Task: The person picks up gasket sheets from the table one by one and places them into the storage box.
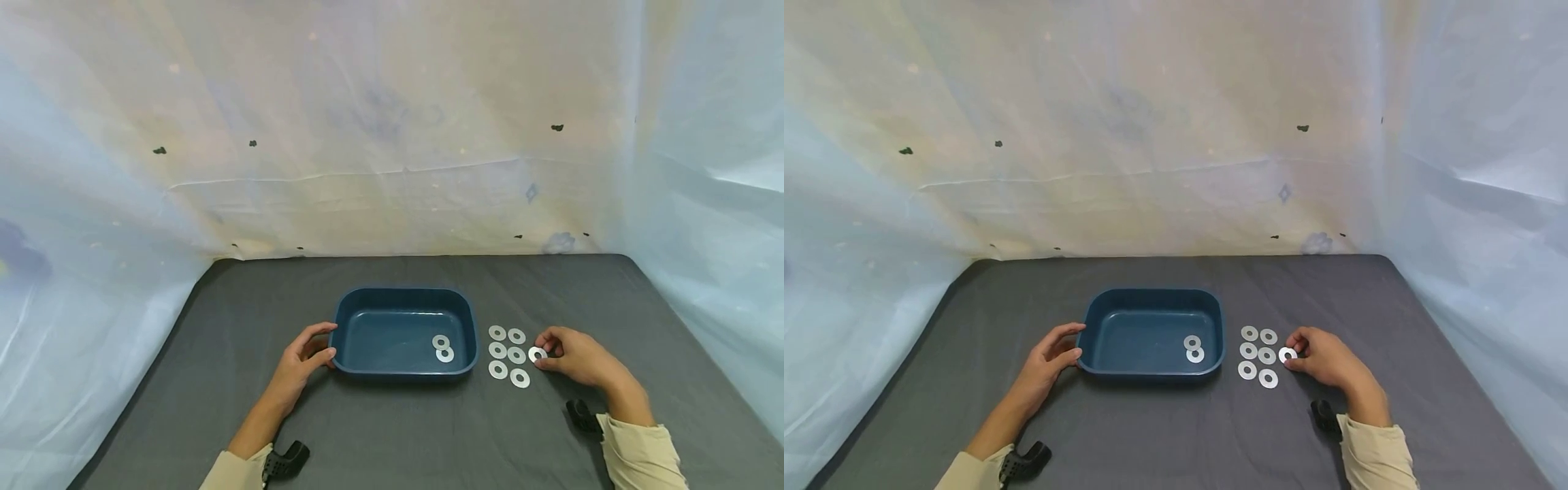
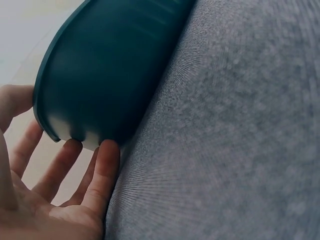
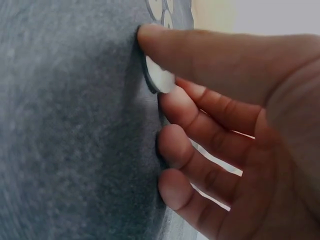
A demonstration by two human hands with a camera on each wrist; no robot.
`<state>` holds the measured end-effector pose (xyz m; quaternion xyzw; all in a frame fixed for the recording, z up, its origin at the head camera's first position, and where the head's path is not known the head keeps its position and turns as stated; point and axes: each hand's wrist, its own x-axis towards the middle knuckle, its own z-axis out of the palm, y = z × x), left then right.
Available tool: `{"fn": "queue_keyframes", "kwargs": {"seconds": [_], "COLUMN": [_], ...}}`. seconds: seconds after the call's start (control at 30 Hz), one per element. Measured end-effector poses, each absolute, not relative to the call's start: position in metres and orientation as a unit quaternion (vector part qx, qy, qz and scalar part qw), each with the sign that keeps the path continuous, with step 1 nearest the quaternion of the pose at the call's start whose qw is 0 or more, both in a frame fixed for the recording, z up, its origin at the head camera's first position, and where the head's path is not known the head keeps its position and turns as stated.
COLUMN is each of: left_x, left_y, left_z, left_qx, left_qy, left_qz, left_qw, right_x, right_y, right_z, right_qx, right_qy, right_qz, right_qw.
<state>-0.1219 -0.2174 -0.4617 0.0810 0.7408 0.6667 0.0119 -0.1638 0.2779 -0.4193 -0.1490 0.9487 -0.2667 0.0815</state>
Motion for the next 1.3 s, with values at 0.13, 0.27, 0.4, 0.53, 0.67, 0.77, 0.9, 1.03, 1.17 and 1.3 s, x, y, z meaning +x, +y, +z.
{"fn": "queue_keyframes", "kwargs": {"seconds": [0.13, 0.27, 0.4, 0.53, 0.67, 0.77, 0.9, 1.03, 1.17, 1.3], "left_x": [-0.12, -0.119, -0.121, -0.119, -0.115, -0.114, -0.114, -0.115, -0.115, -0.115], "left_y": [-0.218, -0.218, -0.218, -0.219, -0.22, -0.219, -0.218, -0.217, -0.216, -0.215], "left_z": [-0.462, -0.46, -0.458, -0.459, -0.464, -0.466, -0.465, -0.463, -0.461, -0.46], "left_qx": [0.085, 0.092, 0.09, 0.085, 0.079, 0.076, 0.081, 0.083, 0.078, 0.081], "left_qy": [0.74, 0.738, 0.735, 0.738, 0.742, 0.742, 0.744, 0.742, 0.739, 0.737], "left_qz": [0.667, 0.668, 0.672, 0.67, 0.666, 0.666, 0.664, 0.665, 0.669, 0.671], "left_qw": [0.015, 0.019, 0.013, 0.008, 0.011, 0.013, 0.018, 0.019, 0.016, 0.011], "right_x": [-0.164, -0.163, -0.167, -0.169, -0.167, -0.165, -0.162, -0.163, -0.166, -0.166], "right_y": [0.278, 0.278, 0.276, 0.275, 0.276, 0.277, 0.28, 0.285, 0.287, 0.29], "right_z": [-0.423, -0.423, -0.42, -0.42, -0.422, -0.423, -0.423, -0.422, -0.421, -0.422], "right_qx": [-0.148, -0.15, -0.155, -0.161, -0.167, -0.17, -0.17, -0.182, -0.205, -0.212], "right_qy": [0.944, 0.944, 0.945, 0.942, 0.935, 0.928, 0.92, 0.91, 0.9, 0.899], "right_qz": [-0.282, -0.283, -0.28, -0.287, -0.3, -0.315, -0.335, -0.352, -0.365, -0.363], "right_qw": [0.085, 0.075, 0.065, 0.073, 0.093, 0.101, 0.11, 0.121, 0.123, 0.118]}}
